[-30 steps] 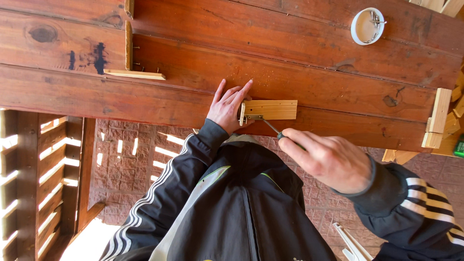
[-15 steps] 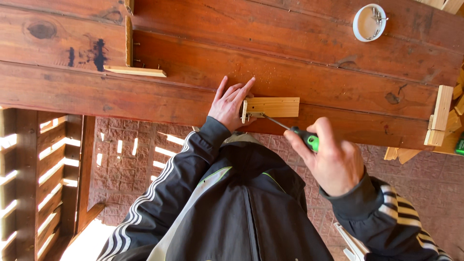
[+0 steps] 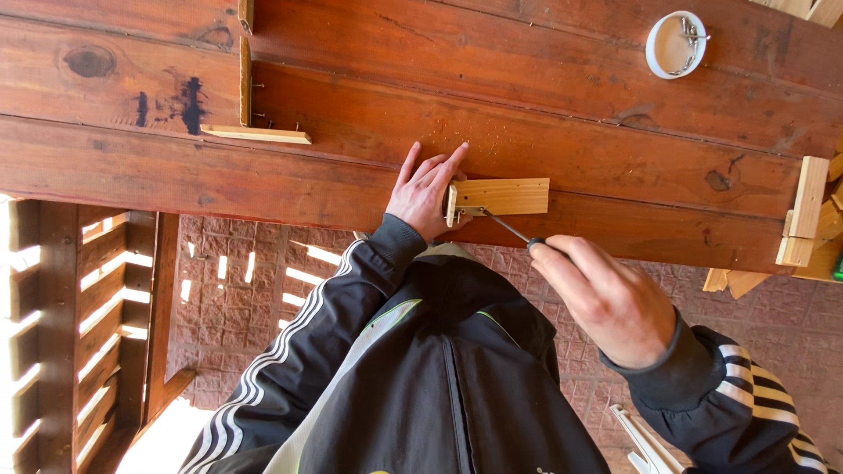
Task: The person assembles small wooden pieces by attaching metal brackets using a screwdriver. They pick up screws from a container, position the brackets on the wood, and tighten the screws to secure the components.
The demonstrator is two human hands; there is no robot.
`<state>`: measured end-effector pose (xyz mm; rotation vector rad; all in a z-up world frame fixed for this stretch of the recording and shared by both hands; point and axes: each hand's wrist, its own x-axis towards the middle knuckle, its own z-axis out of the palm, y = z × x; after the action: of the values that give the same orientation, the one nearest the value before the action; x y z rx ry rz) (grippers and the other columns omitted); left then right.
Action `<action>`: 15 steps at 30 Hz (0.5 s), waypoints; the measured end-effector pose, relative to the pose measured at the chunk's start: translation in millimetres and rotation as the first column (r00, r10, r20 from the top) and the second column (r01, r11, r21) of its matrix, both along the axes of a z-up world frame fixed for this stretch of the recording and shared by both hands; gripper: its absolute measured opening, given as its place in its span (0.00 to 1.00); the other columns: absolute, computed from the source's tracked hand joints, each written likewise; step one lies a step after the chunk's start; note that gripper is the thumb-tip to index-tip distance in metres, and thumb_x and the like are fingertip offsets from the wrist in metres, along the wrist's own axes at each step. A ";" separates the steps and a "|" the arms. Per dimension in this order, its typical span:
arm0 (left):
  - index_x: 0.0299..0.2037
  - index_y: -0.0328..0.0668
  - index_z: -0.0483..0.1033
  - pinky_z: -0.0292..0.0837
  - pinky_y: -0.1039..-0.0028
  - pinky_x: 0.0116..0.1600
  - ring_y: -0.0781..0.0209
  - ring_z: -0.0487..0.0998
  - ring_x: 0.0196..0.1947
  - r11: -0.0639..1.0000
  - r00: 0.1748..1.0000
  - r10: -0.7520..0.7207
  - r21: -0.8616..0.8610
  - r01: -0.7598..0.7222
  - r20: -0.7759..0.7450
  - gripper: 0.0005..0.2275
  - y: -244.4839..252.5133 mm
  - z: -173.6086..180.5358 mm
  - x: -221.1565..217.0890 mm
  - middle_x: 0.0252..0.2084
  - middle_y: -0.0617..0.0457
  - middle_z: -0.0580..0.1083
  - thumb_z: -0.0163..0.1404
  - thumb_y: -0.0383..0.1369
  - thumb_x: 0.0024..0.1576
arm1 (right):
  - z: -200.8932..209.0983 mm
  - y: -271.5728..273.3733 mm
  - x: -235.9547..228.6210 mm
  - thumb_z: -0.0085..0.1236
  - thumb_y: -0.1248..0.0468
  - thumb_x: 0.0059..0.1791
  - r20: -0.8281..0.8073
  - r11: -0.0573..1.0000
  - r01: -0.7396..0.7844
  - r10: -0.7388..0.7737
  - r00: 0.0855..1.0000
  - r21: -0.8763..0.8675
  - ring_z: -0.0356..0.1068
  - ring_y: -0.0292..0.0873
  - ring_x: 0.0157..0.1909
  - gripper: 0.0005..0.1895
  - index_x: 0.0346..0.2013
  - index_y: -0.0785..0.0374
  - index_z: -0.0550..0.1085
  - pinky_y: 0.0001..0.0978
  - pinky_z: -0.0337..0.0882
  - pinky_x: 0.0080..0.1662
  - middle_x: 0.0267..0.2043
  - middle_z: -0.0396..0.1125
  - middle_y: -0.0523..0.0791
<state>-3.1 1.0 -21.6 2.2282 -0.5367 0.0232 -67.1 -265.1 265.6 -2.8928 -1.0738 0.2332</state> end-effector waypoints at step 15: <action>0.91 0.48 0.58 0.34 0.43 0.95 0.61 0.76 0.77 1.000 0.999 0.007 0.003 -0.007 0.050 0.63 0.0 -1.5 1.5 0.60 0.63 0.84 0.79 0.51 0.41 | 5.4 27.8 -9.4 0.65 0.41 0.63 0.281 0.961 0.249 -0.208 0.937 -0.121 0.78 0.40 0.23 0.14 0.53 0.42 0.77 0.33 0.79 0.30 0.34 0.73 0.35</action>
<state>-1.6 0.9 -23.1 2.2376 -0.5564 0.0818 -76.6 -237.3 271.0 -3.2259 -0.7612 -0.0902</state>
